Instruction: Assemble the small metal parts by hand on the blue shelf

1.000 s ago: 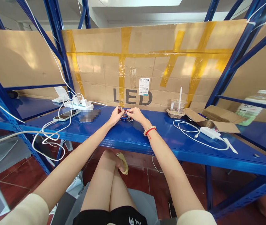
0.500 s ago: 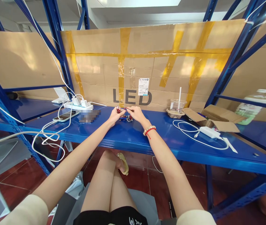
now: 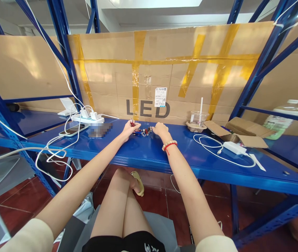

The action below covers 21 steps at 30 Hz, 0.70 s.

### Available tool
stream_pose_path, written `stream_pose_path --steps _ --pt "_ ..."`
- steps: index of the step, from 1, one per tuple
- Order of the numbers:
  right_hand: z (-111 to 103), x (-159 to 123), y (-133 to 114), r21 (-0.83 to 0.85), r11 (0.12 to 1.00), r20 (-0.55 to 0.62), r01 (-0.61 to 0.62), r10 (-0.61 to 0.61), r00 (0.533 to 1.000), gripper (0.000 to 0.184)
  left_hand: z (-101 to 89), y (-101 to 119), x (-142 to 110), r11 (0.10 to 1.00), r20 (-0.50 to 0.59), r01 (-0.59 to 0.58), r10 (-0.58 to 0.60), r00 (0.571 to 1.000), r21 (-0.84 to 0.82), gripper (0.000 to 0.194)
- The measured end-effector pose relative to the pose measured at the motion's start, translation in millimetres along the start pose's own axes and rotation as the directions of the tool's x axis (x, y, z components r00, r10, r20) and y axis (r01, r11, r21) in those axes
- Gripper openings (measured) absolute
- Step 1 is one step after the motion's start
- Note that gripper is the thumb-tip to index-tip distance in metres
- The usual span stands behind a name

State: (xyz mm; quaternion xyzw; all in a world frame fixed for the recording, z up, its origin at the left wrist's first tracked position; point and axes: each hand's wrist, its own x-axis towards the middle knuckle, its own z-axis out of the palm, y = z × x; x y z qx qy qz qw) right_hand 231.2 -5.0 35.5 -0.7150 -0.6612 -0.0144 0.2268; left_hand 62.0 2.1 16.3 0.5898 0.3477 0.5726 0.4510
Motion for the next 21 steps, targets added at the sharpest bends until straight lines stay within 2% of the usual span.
stream_pose_path --steps 4,7,9,10,12,14,15,18,21 --pt "-4 -5 -2 -0.091 0.994 0.128 -0.055 0.066 0.99 0.021 -0.8 -1 2 0.999 -0.004 0.01 -0.01 1.0 -0.031 0.038" --pt "-5 -6 -3 0.009 1.0 0.045 -0.021 0.02 0.999 0.021 -0.7 -2 3 0.998 0.038 0.029 -0.027 0.999 -0.052 0.042" --pt "-4 -4 -4 0.217 0.972 -0.063 0.093 -0.081 0.995 0.025 -0.3 -2 3 0.995 0.094 0.06 -0.053 0.994 -0.075 0.045" --pt "-3 -3 -5 0.347 0.922 -0.11 0.172 -0.142 0.984 0.028 -0.1 -1 3 0.993 0.124 0.077 -0.066 0.99 -0.088 0.047" --pt "-2 -2 -9 0.583 0.753 -0.153 0.305 -0.267 0.951 0.035 0.2 -1 3 0.988 0.183 0.104 -0.082 0.98 -0.114 0.048" --pt "-2 -2 -14 0.712 0.604 -0.147 0.357 -0.369 0.918 0.041 0.2 -1 3 0.983 0.215 0.112 -0.079 0.973 -0.147 0.047" --pt "-3 -3 -16 0.743 0.56 -0.141 0.366 -0.404 0.904 0.043 0.2 -1 3 0.98 0.22 0.113 -0.075 0.973 -0.165 0.046" --pt "-4 -6 -19 0.778 0.508 -0.138 0.369 -0.436 0.889 0.043 -0.2 -2 4 0.97 0.235 0.117 -0.065 0.97 -0.214 0.045" --pt "-4 -6 -18 0.788 0.512 -0.127 0.343 -0.411 0.903 0.041 -0.2 -2 4 0.974 0.244 0.105 -0.054 0.968 -0.203 0.044"
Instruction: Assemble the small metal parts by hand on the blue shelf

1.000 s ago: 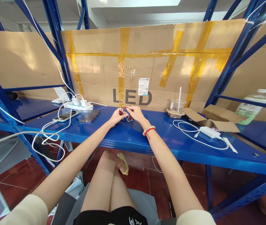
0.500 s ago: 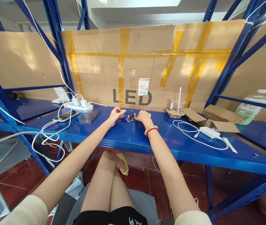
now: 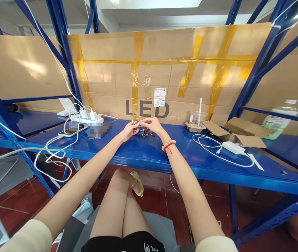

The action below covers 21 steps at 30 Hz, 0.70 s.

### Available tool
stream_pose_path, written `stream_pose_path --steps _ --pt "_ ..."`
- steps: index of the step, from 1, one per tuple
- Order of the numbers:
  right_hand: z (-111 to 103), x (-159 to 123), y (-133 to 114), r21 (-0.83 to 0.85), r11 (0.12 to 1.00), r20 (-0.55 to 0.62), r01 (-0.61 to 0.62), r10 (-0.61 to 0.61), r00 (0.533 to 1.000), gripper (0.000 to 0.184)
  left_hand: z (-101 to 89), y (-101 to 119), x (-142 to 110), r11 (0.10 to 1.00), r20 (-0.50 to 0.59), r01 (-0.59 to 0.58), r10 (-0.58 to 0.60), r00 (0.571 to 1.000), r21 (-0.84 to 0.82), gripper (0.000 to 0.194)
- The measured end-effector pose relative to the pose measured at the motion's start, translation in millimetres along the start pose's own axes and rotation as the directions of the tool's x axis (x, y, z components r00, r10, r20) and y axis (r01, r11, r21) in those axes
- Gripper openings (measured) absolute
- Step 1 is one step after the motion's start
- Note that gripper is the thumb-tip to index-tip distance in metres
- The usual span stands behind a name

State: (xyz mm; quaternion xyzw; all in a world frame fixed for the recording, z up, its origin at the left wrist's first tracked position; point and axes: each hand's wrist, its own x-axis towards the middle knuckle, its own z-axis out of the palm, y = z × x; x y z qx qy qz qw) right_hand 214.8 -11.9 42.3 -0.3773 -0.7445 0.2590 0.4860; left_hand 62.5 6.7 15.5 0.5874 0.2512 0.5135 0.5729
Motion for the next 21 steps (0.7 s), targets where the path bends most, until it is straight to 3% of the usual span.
stream_pose_path --steps 3,6,8,14,21 --pt "-3 2 5 -0.008 0.999 -0.082 -0.036 0.035 0.996 0.04 1.0 0 -2 0.989 -0.057 -0.039 0.048 0.997 0.141 0.038" --pt "-4 4 8 0.021 0.998 -0.218 -0.057 0.06 0.974 0.041 1.7 -2 -5 0.933 -0.096 -0.158 0.199 0.975 0.324 0.037" --pt "-3 4 7 0.035 0.998 -0.245 -0.047 0.054 0.968 0.041 1.3 -3 -5 0.877 -0.088 -0.226 0.289 0.953 0.424 0.039" --pt "6 0 -2 0.029 0.999 -0.07 0.039 -0.037 0.997 0.036 -1.0 -5 -4 0.708 -0.045 -0.246 0.365 0.93 0.662 0.035" --pt "6 -1 1 -0.007 0.999 -0.05 0.042 -0.043 0.998 0.037 -2.0 -8 -5 0.594 0.003 -0.24 0.37 0.929 0.768 0.029"
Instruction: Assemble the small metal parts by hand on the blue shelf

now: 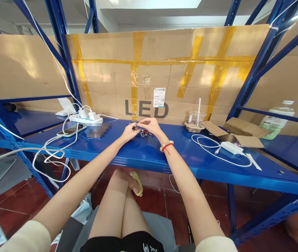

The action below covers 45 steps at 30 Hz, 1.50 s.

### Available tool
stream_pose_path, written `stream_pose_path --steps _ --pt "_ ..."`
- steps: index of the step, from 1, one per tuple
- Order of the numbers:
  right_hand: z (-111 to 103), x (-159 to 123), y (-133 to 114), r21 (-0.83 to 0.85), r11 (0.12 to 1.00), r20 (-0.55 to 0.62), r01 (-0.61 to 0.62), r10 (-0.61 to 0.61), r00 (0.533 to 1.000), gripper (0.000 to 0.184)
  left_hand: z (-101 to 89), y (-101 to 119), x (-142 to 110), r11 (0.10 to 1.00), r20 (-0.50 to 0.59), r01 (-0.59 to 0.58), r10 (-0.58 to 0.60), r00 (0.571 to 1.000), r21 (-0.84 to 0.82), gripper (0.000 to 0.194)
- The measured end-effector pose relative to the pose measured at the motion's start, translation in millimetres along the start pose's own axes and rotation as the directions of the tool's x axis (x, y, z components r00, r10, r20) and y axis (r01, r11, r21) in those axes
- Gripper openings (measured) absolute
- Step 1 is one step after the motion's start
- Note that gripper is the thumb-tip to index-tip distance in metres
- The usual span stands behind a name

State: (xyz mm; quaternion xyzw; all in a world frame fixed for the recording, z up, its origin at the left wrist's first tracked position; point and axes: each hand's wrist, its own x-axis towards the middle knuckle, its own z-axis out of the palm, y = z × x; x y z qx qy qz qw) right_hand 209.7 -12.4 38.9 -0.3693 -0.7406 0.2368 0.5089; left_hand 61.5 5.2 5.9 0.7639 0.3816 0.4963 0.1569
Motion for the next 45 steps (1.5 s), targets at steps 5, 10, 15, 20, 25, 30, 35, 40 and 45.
stream_pose_path --steps 5,10,15,20,25,30,35,40,45 --pt "0 1 7 0.052 0.998 -0.032 -0.024 0.025 0.999 0.037 -0.7 2 -5 1.0 0.018 0.005 -0.005 1.0 0.024 0.023" --pt "2 1 13 0.11 0.984 0.046 -0.142 0.137 0.989 0.04 -3.6 13 -11 0.99 0.2 0.017 -0.045 0.979 0.139 0.017" --pt "4 -3 11 0.117 0.965 0.07 -0.235 0.228 0.971 0.038 -3.6 16 -9 0.952 0.303 0.022 -0.118 0.946 0.304 0.019" --pt "5 -4 8 0.111 0.948 0.062 -0.297 0.292 0.954 0.037 -2.9 13 -9 0.935 0.294 0.013 -0.125 0.948 0.355 0.021" --pt "4 -4 6 0.081 0.936 0.098 -0.343 0.335 0.937 0.039 -2.8 12 -10 0.928 0.292 -0.008 -0.109 0.95 0.373 0.019" --pt "3 -4 5 0.089 0.898 0.132 -0.431 0.418 0.899 0.041 -1.9 11 -9 0.916 0.297 -0.028 -0.101 0.949 0.401 0.017" --pt "2 -2 7 0.071 0.903 0.125 -0.423 0.413 0.902 0.039 -0.3 8 -9 0.911 0.294 -0.041 -0.09 0.952 0.41 0.016" --pt "2 -2 9 0.061 0.906 0.123 -0.418 0.409 0.904 0.036 0.1 8 -9 0.913 0.292 -0.053 -0.074 0.953 0.403 0.017" --pt "2 -3 5 0.029 0.891 0.093 -0.453 0.448 0.889 0.026 0.6 7 -8 0.904 0.298 -0.067 -0.069 0.952 0.423 0.017"
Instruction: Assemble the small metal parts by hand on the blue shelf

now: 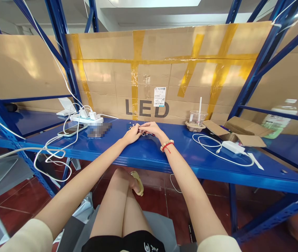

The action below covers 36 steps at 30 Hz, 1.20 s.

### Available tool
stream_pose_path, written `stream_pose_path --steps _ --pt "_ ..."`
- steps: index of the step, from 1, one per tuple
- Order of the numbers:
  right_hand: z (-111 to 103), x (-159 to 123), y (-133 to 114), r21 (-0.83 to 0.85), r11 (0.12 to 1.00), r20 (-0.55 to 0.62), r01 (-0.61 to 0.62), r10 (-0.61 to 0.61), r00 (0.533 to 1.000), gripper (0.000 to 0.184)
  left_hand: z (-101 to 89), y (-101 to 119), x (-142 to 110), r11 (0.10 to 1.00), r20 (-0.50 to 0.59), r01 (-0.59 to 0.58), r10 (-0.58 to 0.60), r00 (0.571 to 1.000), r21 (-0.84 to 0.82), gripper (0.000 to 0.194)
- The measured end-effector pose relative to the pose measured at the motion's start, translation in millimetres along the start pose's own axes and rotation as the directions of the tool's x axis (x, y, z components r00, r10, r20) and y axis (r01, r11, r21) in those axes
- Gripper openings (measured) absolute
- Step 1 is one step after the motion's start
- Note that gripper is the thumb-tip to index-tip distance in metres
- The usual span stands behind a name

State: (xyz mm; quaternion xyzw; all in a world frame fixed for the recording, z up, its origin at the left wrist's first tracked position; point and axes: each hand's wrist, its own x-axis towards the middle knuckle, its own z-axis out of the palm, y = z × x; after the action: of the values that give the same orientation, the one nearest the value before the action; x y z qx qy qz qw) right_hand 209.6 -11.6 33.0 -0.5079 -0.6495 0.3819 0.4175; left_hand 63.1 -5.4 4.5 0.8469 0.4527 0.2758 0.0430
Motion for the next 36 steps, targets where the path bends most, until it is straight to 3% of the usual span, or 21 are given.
stream_pose_path --steps 6,12,23,36 --pt "3 -2 -5 0.005 0.996 -0.099 -0.089 0.089 0.991 0.01 0.9 -2 2 1.0 -0.008 -0.003 0.003 1.0 -0.018 0.016" --pt "4 -3 -6 0.032 0.995 -0.163 -0.092 0.096 0.982 0.008 0.0 -1 2 1.0 -0.033 -0.015 0.015 0.999 -0.016 0.018" --pt "2 4 3 -0.022 1.0 -0.141 0.021 -0.024 0.99 0.016 -2.4 0 2 1.0 -0.093 0.023 -0.024 0.995 -0.01 0.023" --pt "2 5 5 0.082 0.996 -0.125 -0.024 0.035 0.992 0.019 -0.9 -1 4 1.0 -0.06 0.02 -0.021 0.998 -0.012 0.018"
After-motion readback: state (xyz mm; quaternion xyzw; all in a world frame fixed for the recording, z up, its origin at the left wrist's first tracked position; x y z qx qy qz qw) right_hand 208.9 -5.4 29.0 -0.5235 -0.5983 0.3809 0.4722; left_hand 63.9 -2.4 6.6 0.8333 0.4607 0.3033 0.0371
